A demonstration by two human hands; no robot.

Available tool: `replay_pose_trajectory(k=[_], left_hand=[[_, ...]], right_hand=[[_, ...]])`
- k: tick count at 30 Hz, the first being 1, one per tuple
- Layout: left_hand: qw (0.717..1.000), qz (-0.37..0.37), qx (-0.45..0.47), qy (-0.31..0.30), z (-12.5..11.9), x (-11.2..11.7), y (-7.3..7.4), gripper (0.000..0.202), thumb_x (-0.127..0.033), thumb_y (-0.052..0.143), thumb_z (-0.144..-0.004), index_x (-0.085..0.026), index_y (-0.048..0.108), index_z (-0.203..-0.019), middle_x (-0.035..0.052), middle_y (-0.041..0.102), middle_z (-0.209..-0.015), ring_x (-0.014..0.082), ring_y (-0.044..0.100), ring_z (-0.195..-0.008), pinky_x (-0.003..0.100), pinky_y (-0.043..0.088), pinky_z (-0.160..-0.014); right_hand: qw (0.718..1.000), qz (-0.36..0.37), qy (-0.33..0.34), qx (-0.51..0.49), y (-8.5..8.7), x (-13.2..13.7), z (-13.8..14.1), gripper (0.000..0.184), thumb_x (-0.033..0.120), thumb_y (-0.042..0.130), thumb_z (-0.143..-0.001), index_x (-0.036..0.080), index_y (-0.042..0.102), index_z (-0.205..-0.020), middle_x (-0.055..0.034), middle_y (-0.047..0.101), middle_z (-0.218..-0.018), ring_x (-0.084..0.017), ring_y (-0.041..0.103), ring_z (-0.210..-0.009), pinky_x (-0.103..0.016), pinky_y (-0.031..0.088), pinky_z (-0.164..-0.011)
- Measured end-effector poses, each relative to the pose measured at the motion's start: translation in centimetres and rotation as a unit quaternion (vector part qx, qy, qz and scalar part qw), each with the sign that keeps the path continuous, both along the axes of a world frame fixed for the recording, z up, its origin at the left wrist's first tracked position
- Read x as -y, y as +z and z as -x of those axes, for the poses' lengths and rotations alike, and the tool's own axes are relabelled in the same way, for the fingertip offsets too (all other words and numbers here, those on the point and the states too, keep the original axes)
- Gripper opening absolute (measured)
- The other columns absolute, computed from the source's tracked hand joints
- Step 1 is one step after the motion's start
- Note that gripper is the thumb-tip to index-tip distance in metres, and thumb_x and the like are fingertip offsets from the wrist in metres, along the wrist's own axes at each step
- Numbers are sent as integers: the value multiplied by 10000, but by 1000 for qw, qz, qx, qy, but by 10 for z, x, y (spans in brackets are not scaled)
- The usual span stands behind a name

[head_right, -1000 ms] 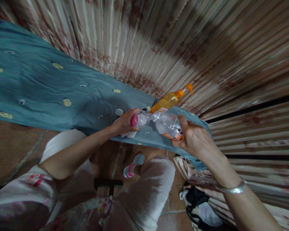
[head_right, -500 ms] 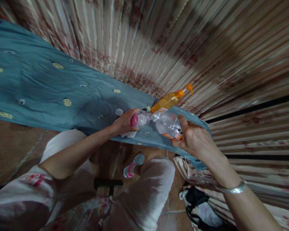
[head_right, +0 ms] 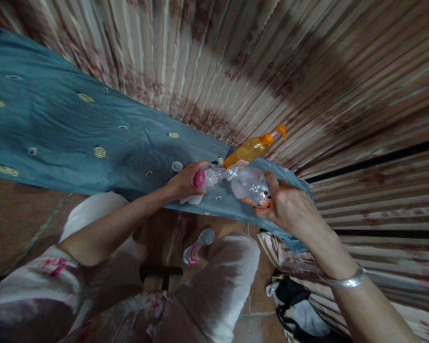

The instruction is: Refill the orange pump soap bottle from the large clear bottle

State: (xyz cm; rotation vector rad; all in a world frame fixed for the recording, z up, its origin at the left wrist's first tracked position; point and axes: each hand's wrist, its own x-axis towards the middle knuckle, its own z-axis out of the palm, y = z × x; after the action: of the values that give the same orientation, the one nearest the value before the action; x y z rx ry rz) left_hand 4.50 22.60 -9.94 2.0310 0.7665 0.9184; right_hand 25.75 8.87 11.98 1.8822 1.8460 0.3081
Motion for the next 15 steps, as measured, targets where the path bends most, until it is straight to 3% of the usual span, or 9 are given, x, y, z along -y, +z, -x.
replay_pose_trajectory(k=[15], left_hand=[[1000, 12, -25, 6, 1, 4, 9, 897, -130, 942, -701, -111, 569, -1516, 198, 695, -1541, 401, 684, -1401, 562, 544, -1226]], right_hand=[[1000, 2, 1, 2, 1, -2, -1, 781, 475, 800, -877, 101, 551, -1516, -127, 843, -923, -367, 827, -846, -384, 598, -673]])
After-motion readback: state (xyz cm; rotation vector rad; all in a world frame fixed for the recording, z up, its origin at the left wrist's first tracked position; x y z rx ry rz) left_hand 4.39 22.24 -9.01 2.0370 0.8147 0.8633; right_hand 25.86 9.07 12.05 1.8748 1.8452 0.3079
